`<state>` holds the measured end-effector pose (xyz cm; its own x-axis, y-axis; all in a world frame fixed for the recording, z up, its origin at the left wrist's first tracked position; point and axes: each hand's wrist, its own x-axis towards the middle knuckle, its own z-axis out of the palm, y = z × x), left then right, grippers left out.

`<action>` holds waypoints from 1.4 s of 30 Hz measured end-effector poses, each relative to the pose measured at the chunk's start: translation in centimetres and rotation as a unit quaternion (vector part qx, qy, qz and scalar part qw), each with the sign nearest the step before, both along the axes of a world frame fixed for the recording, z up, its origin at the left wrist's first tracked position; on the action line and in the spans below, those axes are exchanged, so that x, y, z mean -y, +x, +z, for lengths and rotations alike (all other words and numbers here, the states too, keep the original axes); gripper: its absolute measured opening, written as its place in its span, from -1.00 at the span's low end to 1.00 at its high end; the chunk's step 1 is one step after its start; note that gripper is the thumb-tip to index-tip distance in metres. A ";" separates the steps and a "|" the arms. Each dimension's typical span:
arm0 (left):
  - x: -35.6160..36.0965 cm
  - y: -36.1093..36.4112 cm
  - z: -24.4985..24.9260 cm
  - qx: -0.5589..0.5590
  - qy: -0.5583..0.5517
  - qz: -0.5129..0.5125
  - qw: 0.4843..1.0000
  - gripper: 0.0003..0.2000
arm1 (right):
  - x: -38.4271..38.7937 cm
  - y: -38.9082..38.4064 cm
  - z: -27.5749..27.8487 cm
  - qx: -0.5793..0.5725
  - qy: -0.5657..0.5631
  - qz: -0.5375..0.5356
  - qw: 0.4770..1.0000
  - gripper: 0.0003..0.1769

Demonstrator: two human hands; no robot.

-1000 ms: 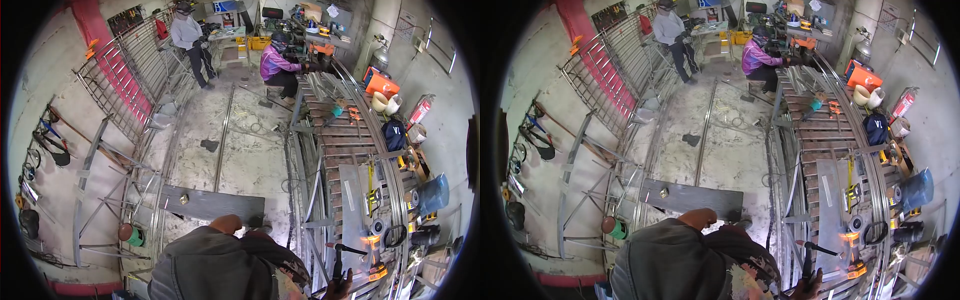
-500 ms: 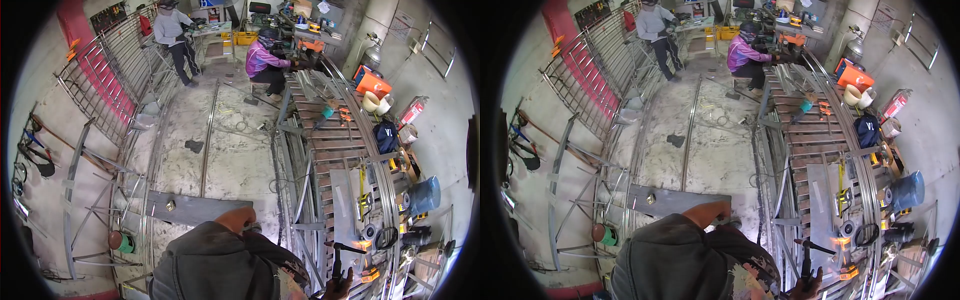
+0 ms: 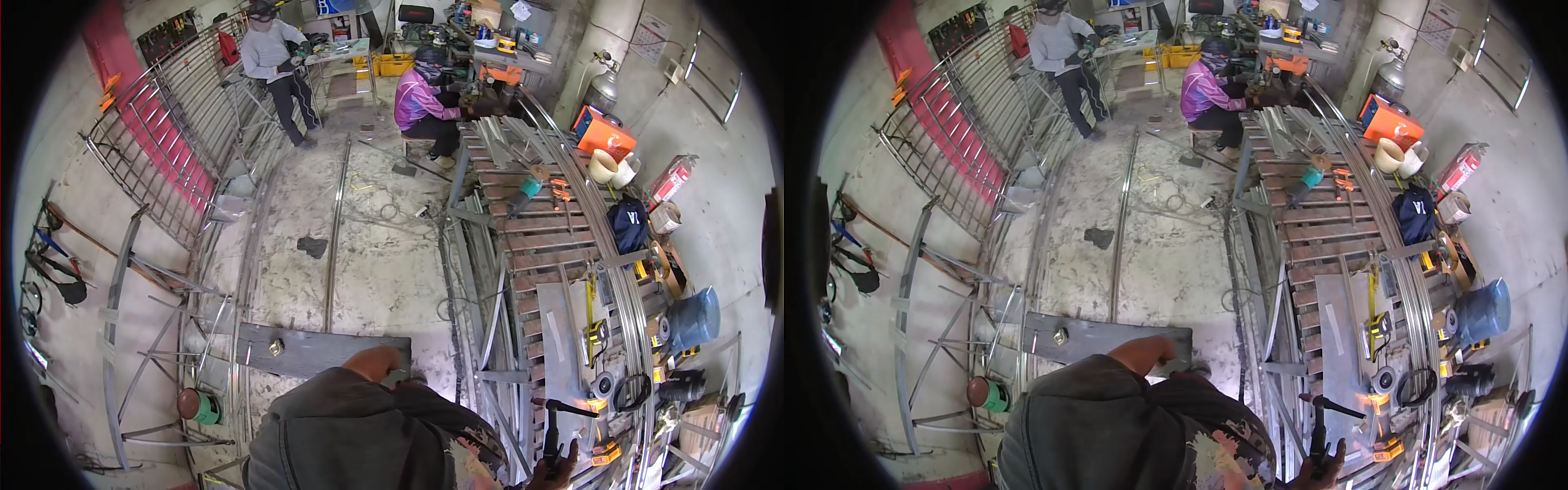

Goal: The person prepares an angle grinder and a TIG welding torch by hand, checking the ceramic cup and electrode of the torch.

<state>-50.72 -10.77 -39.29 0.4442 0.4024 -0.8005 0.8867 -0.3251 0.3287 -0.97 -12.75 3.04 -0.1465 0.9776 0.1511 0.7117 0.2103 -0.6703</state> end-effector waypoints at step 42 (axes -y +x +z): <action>-11.1 3.7 5.8 0.015 0.221 0.415 0.883 -0.17 | -8.6 14.2 -26.8 0.354 -0.088 -0.269 0.891 -0.47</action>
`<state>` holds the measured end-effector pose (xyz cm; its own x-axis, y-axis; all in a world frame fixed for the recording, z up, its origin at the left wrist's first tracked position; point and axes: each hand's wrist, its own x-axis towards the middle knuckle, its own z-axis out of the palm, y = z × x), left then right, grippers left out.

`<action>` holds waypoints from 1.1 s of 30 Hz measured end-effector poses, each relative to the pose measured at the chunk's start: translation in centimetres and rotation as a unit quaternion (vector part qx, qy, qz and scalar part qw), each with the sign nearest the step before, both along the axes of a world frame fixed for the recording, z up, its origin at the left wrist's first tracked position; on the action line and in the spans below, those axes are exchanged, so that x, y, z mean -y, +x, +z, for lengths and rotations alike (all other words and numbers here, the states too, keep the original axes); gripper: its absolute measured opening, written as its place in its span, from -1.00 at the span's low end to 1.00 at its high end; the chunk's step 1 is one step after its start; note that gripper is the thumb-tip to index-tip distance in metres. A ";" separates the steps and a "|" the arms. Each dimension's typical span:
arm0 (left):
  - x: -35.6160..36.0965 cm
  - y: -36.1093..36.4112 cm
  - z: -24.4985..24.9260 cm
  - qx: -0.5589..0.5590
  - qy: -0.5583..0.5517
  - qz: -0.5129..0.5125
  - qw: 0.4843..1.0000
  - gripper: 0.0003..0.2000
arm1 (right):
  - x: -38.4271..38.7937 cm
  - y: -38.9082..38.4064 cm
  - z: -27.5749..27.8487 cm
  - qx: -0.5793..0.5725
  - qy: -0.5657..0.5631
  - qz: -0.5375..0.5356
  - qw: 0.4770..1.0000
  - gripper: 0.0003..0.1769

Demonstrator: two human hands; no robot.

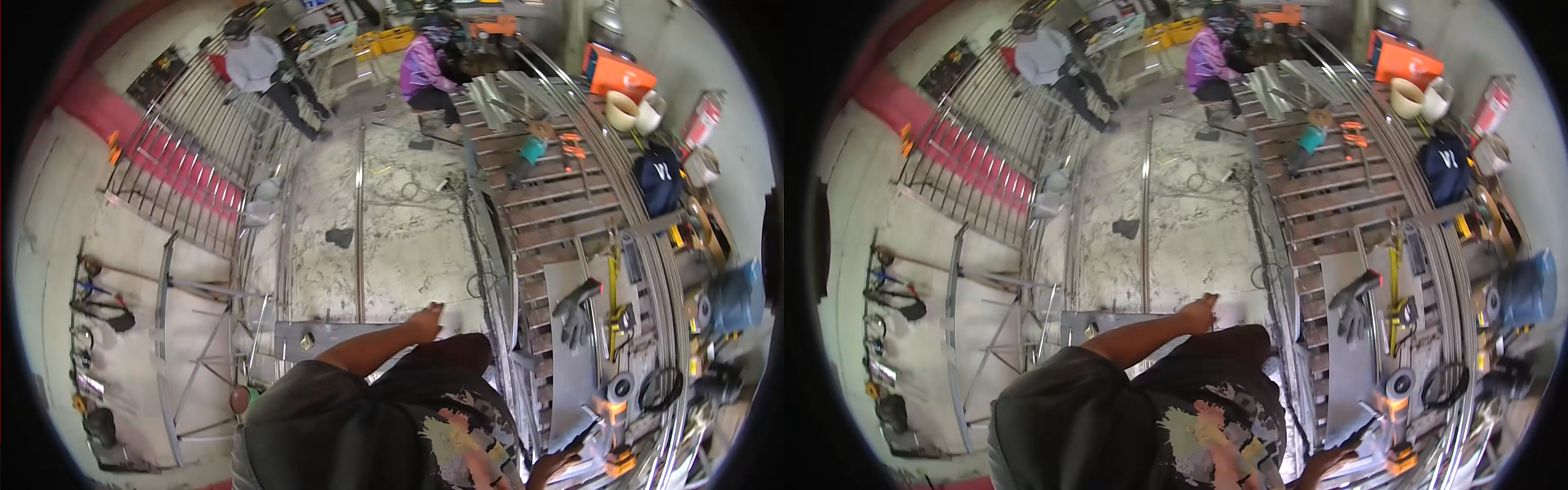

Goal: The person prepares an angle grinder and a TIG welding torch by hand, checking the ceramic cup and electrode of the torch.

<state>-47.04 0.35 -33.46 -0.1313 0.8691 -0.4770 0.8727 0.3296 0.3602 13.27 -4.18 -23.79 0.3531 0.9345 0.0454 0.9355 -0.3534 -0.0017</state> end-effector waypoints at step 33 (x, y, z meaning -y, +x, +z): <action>-3.7 -69.8 -1.6 0.093 0.014 0.516 0.851 -0.37 | -43.4 -68.3 9.5 0.113 -0.749 0.126 0.641 -0.57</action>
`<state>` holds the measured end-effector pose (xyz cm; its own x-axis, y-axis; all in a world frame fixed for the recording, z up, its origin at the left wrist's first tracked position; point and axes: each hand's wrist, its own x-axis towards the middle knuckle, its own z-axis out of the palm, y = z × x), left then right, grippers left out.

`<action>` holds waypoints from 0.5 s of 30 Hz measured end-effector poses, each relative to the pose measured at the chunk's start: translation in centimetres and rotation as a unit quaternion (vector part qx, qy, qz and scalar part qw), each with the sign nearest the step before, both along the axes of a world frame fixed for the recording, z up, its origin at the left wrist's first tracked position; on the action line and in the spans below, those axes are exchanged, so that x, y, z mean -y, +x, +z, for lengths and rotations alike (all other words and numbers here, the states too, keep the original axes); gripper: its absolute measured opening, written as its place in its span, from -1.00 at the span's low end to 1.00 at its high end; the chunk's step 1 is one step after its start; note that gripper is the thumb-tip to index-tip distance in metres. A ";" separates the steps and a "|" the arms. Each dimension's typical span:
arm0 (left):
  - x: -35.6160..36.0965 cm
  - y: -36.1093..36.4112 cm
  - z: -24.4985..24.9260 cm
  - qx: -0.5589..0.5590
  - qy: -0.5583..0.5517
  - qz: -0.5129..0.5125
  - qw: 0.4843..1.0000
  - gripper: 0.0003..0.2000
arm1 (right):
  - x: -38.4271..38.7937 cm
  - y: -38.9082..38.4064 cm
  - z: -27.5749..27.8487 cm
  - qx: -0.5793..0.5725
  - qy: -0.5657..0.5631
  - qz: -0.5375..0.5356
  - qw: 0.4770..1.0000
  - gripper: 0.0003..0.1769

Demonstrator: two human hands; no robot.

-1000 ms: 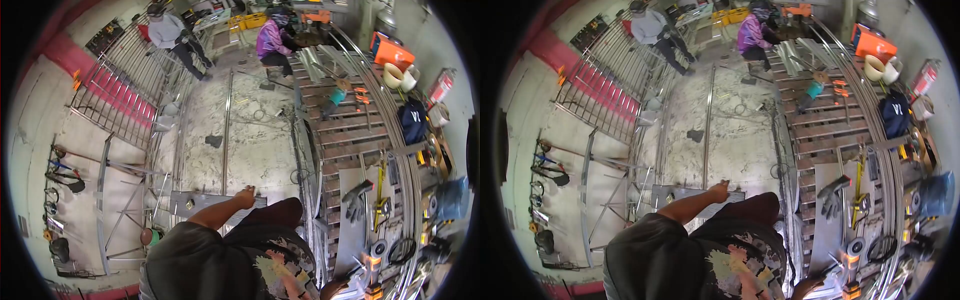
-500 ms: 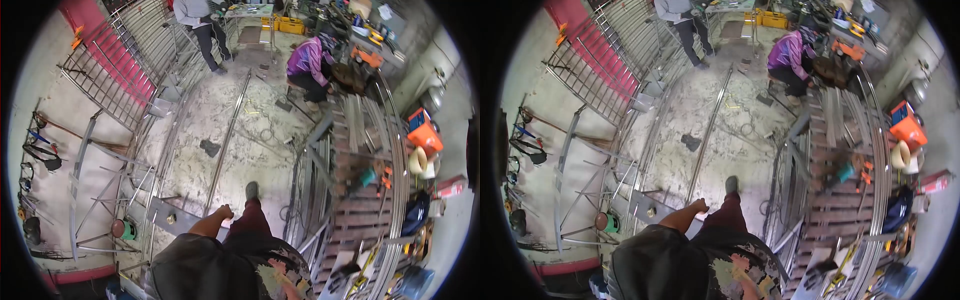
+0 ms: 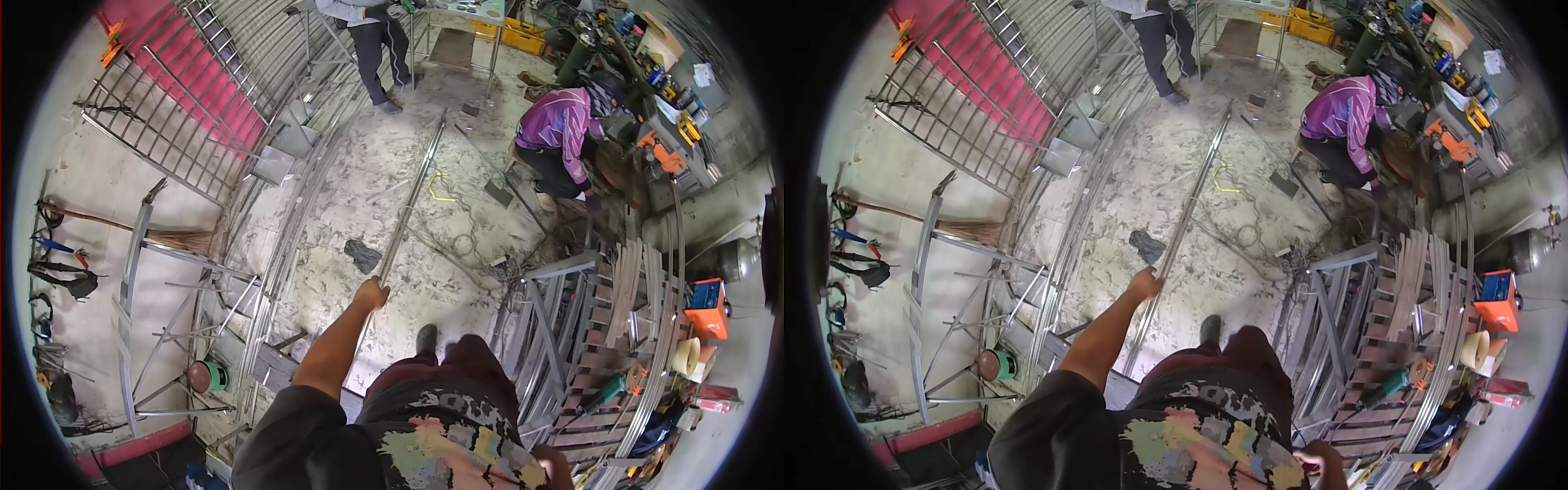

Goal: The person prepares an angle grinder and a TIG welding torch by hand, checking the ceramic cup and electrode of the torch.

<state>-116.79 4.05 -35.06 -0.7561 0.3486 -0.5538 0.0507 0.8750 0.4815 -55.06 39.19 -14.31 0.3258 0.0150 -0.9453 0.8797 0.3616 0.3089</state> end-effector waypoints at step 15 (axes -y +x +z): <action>0.1 -19.7 2.9 0.030 -0.040 0.050 0.998 -0.26 | -16.3 -37.7 -10.2 -0.044 0.013 0.041 0.998 -0.29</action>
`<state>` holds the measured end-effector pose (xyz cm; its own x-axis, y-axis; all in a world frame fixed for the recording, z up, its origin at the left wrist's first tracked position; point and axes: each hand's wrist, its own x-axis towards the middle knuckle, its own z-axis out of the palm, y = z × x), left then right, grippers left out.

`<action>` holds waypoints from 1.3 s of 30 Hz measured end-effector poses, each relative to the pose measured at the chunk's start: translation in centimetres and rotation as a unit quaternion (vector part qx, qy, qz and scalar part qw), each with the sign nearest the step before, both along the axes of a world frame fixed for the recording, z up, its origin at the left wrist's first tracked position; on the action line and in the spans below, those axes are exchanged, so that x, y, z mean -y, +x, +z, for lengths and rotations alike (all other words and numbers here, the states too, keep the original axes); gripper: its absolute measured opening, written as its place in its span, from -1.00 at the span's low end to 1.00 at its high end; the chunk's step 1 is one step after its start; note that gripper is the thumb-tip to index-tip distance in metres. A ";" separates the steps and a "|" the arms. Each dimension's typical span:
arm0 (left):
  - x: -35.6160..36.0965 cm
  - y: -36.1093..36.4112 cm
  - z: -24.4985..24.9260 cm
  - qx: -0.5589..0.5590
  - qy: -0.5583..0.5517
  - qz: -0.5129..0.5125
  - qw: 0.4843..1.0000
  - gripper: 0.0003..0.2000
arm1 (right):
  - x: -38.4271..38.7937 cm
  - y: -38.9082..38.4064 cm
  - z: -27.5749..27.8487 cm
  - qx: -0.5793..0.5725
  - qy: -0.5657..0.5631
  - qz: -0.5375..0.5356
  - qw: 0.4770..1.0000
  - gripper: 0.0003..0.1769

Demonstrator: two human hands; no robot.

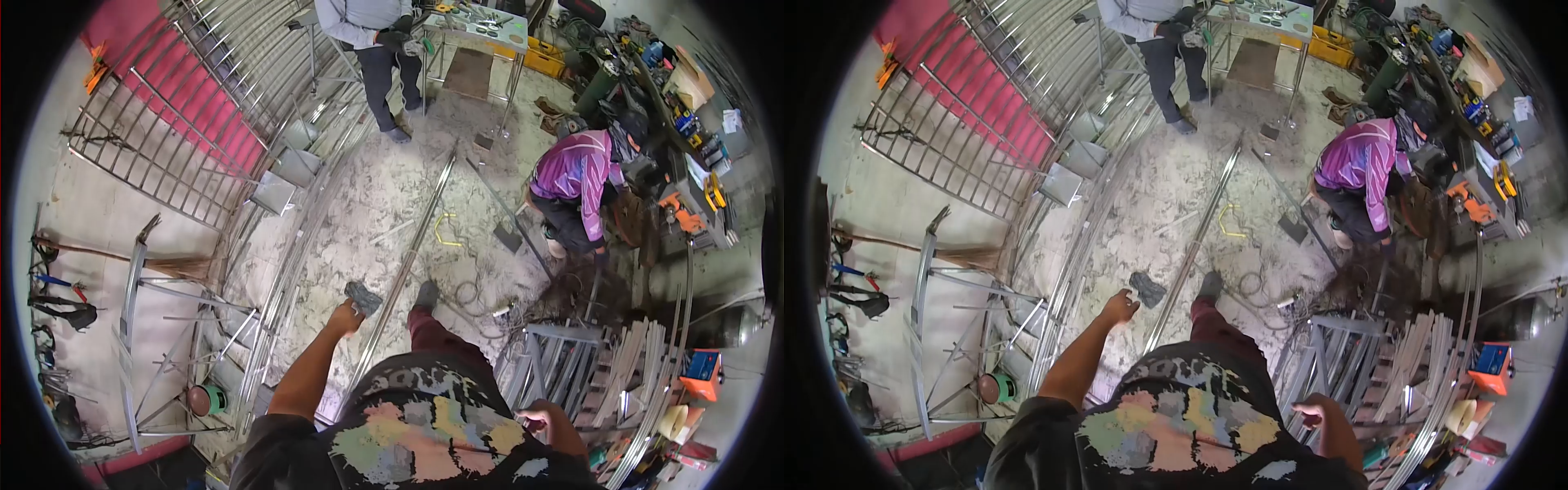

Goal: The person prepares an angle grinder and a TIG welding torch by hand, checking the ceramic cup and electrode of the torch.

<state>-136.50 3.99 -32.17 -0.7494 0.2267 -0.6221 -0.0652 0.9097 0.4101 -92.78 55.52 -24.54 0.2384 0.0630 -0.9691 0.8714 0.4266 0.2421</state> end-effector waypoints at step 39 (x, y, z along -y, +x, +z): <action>-21.5 -78.6 -10.6 0.062 0.005 -0.294 0.954 -0.45 | 37.5 -41.4 2.2 -0.020 0.072 -0.404 0.911 -0.18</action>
<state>-215.07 25.51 -42.73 -0.4122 0.5913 -0.6932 0.4062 0.8003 0.4411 -134.22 18.05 -22.38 0.2275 0.0102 -0.9737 0.8962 -0.3933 0.2053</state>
